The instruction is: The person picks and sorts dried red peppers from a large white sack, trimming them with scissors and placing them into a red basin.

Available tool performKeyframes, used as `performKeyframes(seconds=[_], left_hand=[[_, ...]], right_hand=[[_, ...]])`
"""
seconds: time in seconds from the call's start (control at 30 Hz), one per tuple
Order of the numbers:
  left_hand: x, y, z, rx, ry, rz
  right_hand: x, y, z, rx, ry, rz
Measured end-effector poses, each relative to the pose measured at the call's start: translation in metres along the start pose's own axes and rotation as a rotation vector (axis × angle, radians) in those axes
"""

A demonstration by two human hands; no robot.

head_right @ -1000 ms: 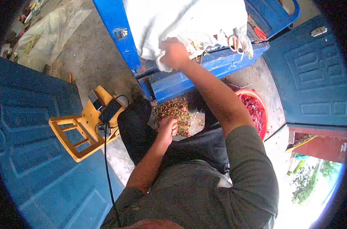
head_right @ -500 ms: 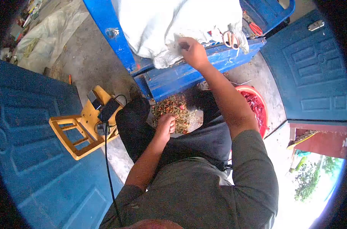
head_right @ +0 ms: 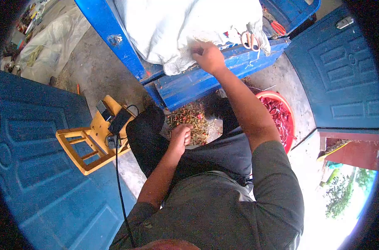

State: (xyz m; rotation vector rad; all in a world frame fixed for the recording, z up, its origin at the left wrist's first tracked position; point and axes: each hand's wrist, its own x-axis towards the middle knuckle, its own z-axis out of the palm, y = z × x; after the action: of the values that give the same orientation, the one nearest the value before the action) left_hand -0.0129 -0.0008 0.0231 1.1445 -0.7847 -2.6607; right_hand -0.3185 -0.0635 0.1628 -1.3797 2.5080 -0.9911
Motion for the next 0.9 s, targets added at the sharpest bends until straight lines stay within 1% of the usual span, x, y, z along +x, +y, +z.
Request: performKeyframes(seconds=[0.03, 0.17, 0.23, 0.27, 0.33, 0.37, 0.4, 0.47, 0.53, 0.57, 0.6, 0.67, 0.73, 0.77, 0.83, 0.87, 0.9], left_hand=[[0.0, 0.0, 0.0, 0.001, 0.005, -0.003], [0.001, 0.001, 0.002, -0.006, 0.013, -0.009], [0.001, 0.001, 0.002, -0.011, 0.013, -0.005], [0.002, 0.002, 0.002, -0.011, 0.012, -0.008], [0.001, 0.002, 0.0, -0.035, -0.012, -0.008], [0.002, 0.002, 0.0, -0.033, -0.014, -0.013], [0.003, 0.002, 0.0, -0.022, -0.012, -0.016], [0.001, 0.001, 0.001, -0.006, -0.014, -0.022], [-0.002, 0.004, 0.005, 0.013, -0.02, 0.001], [0.003, 0.003, 0.003, 0.062, -0.008, -0.035], [0.004, 0.004, 0.004, 0.064, -0.012, -0.018], [0.002, 0.002, 0.005, 0.04, 0.046, -0.02], [0.005, -0.004, 0.002, 0.107, 0.015, 0.005], [0.015, -0.014, -0.004, 0.128, 0.046, 0.012], [0.014, -0.012, 0.0, 0.165, 0.07, 0.027], [0.013, -0.009, 0.0, 0.138, 0.092, 0.015], [0.012, -0.004, 0.0, 0.109, 0.115, 0.002]], right_hand=[[0.0, -0.001, 0.0, -0.037, -0.037, 0.045], [-0.011, -0.003, 0.001, 0.013, 0.001, 0.012], [-0.02, -0.005, 0.008, 0.314, 0.196, -0.075], [-0.026, -0.004, 0.008, 0.312, 0.196, -0.073], [-0.041, -0.01, -0.001, 0.674, 0.094, 0.066], [-0.05, -0.012, -0.011, 0.814, -0.017, 0.191], [-0.062, -0.012, -0.014, 0.813, -0.012, 0.198], [-0.091, -0.014, -0.018, 0.898, -0.073, 0.242], [-0.146, -0.022, -0.017, 0.891, -0.298, 0.358], [-0.17, -0.023, -0.014, 0.89, -0.392, 0.414], [-0.192, -0.02, -0.008, 0.884, -0.486, 0.466], [-0.236, 0.0, 0.02, 0.768, -0.695, 0.535], [-0.263, -0.006, 0.034, 0.937, -0.772, 0.484], [-0.272, -0.01, 0.04, 0.943, -0.761, 0.478], [-0.278, -0.019, 0.048, 0.945, -0.595, 0.345], [-0.277, -0.021, 0.049, 0.953, -0.582, 0.334], [-0.275, -0.023, 0.049, 0.789, -0.492, 0.167]])
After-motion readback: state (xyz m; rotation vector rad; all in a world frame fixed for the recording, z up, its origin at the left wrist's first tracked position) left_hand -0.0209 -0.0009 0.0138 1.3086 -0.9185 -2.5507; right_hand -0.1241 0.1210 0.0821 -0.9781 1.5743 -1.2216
